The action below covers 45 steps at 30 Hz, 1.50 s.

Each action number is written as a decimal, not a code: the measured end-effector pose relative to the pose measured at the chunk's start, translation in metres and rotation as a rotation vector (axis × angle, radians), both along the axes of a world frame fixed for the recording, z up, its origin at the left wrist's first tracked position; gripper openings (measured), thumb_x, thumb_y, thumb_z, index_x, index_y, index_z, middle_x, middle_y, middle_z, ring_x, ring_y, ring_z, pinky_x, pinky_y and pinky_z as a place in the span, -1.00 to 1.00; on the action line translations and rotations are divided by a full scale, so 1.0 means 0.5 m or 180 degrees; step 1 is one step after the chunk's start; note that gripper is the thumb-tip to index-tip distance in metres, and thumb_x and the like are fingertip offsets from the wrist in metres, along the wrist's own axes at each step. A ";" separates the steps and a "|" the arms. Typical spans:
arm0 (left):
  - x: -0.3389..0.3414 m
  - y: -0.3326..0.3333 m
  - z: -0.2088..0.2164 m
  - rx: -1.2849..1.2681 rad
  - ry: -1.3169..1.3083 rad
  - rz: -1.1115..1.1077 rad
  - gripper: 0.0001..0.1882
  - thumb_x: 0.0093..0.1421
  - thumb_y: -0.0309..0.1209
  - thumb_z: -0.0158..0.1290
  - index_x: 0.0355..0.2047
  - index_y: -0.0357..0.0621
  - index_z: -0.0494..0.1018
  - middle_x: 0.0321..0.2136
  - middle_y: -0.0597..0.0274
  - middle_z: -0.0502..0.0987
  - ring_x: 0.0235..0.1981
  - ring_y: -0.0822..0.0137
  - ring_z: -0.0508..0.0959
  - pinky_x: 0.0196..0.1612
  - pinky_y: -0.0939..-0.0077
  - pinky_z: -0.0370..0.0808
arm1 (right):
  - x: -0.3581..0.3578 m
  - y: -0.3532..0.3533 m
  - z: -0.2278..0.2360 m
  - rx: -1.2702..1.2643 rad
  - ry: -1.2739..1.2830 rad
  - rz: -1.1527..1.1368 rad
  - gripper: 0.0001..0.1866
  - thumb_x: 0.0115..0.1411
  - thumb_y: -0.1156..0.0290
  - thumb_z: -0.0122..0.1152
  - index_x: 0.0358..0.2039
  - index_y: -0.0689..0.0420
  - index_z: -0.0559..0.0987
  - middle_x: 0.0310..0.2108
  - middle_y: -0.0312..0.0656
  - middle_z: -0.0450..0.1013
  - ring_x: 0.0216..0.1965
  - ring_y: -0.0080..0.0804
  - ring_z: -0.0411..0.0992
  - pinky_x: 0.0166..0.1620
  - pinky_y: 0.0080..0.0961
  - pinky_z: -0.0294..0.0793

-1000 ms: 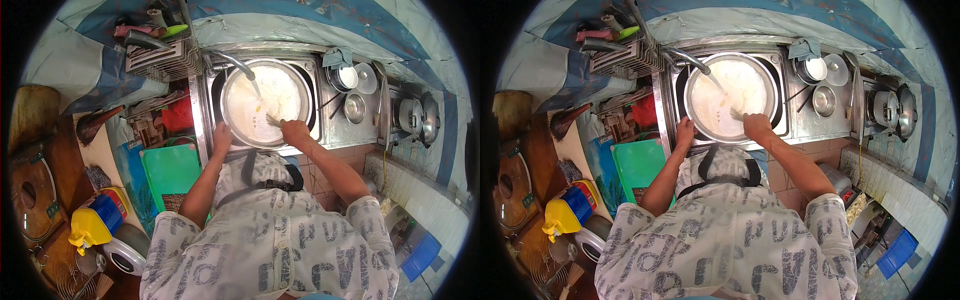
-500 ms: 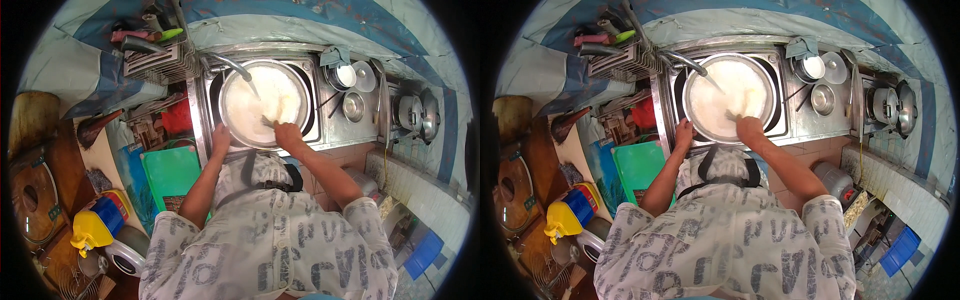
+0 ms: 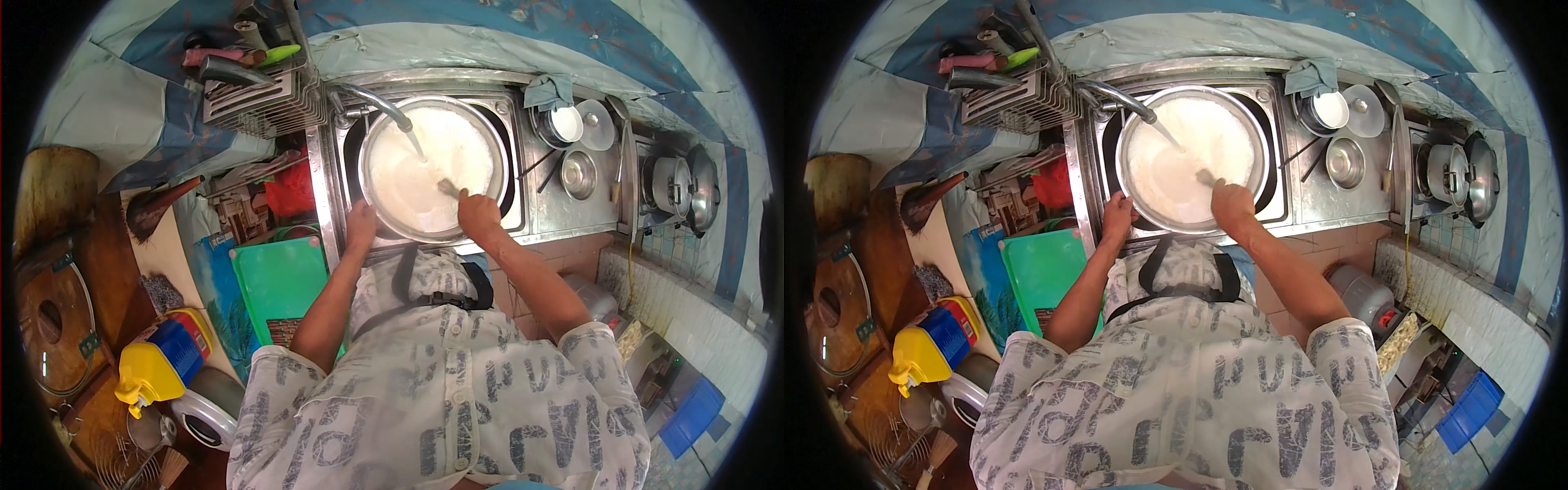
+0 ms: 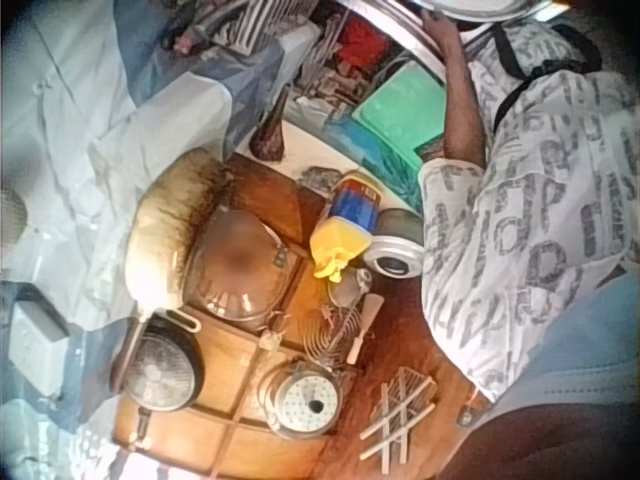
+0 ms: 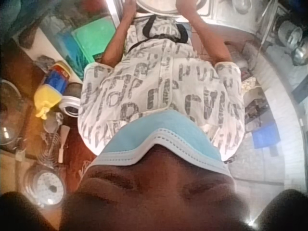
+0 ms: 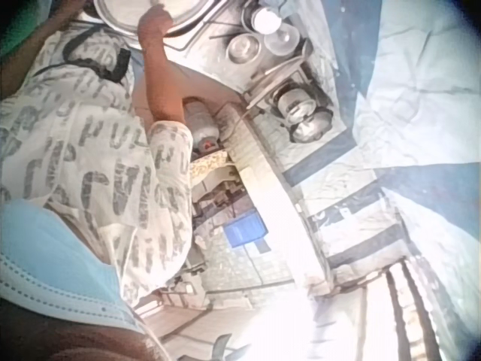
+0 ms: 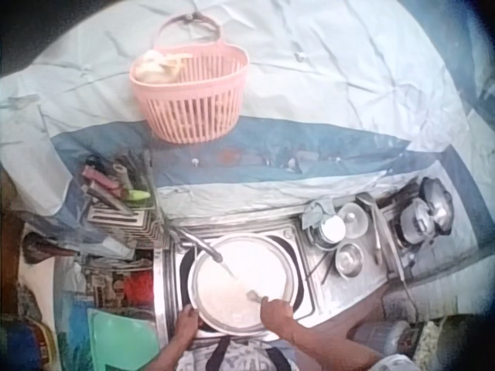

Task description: The person uses a whisk to stir a white liquid mixture in a large bowl positioned within a sink.

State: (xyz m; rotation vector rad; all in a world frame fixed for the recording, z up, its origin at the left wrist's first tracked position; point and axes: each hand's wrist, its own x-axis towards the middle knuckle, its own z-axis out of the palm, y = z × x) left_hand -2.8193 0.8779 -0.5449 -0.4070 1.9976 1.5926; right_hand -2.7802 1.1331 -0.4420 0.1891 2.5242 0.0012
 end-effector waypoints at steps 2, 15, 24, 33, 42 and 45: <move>0.001 0.000 -0.004 -0.0051 -0.0007 0.0016 -0.83 0.24 -0.40 -0.09 -0.34 -0.27 0.40 -0.55 0.23 0.44 -0.57 0.44 0.44 -0.50 0.51 0.42 | 0.002 -0.024 -0.022 -0.0303 -0.0031 0.0045 -0.73 0.19 0.40 -0.05 -0.11 0.15 0.48 -0.37 0.02 0.56 -0.33 -0.12 0.57 -0.29 -0.21 0.54; -0.002 0.001 0.000 0.0119 -0.0112 0.0068 -0.84 0.26 -0.39 -0.08 -0.32 -0.25 0.41 -0.54 0.29 0.44 -0.56 0.49 0.43 -0.52 0.56 0.42 | -0.115 0.071 -0.084 -0.0014 0.0564 -0.0522 -0.76 0.24 0.33 -0.08 -0.14 0.12 0.45 -0.36 0.04 0.55 -0.29 -0.05 0.56 -0.22 -0.22 0.53; 0.005 -0.001 -0.028 -0.0089 0.0086 0.0104 -0.82 0.22 -0.39 -0.09 -0.39 -0.26 0.42 -0.60 0.24 0.43 -0.58 0.43 0.42 -0.49 0.48 0.37 | 0.005 0.087 -0.002 -0.0147 -0.0099 -0.0849 -0.74 0.16 0.41 -0.05 -0.19 0.23 0.51 -0.30 0.11 0.55 -0.22 0.02 0.55 -0.13 -0.19 0.53; 0.002 -0.005 -0.060 -0.0228 0.0276 -0.0038 -0.79 0.23 -0.38 -0.09 -0.36 -0.28 0.43 -0.58 0.17 0.46 -0.57 0.40 0.44 -0.47 0.44 0.39 | -0.040 -0.011 -0.056 -0.0839 0.0362 -0.0391 -0.79 0.16 0.35 -0.02 -0.27 0.14 0.51 -0.43 0.04 0.56 -0.37 -0.01 0.56 -0.29 -0.13 0.53; -0.001 0.008 -0.026 -0.0103 0.0002 0.0054 -0.79 0.24 -0.38 -0.09 -0.33 -0.31 0.43 -0.57 0.20 0.47 -0.55 0.40 0.48 -0.46 0.43 0.41 | -0.002 -0.011 -0.018 -0.0384 -0.0067 -0.0149 -0.76 0.19 0.43 -0.12 -0.19 0.15 0.48 -0.40 -0.01 0.57 -0.33 -0.11 0.57 -0.22 -0.19 0.53; 0.001 -0.011 -0.041 -0.0167 0.0236 -0.0128 -0.81 0.23 -0.41 -0.11 -0.39 -0.29 0.41 -0.58 0.22 0.45 -0.56 0.42 0.45 -0.46 0.46 0.41 | -0.054 -0.010 -0.047 -0.0398 0.0426 -0.0061 -0.79 0.20 0.42 -0.12 -0.23 0.14 0.48 -0.45 -0.01 0.56 -0.41 -0.11 0.57 -0.35 -0.24 0.55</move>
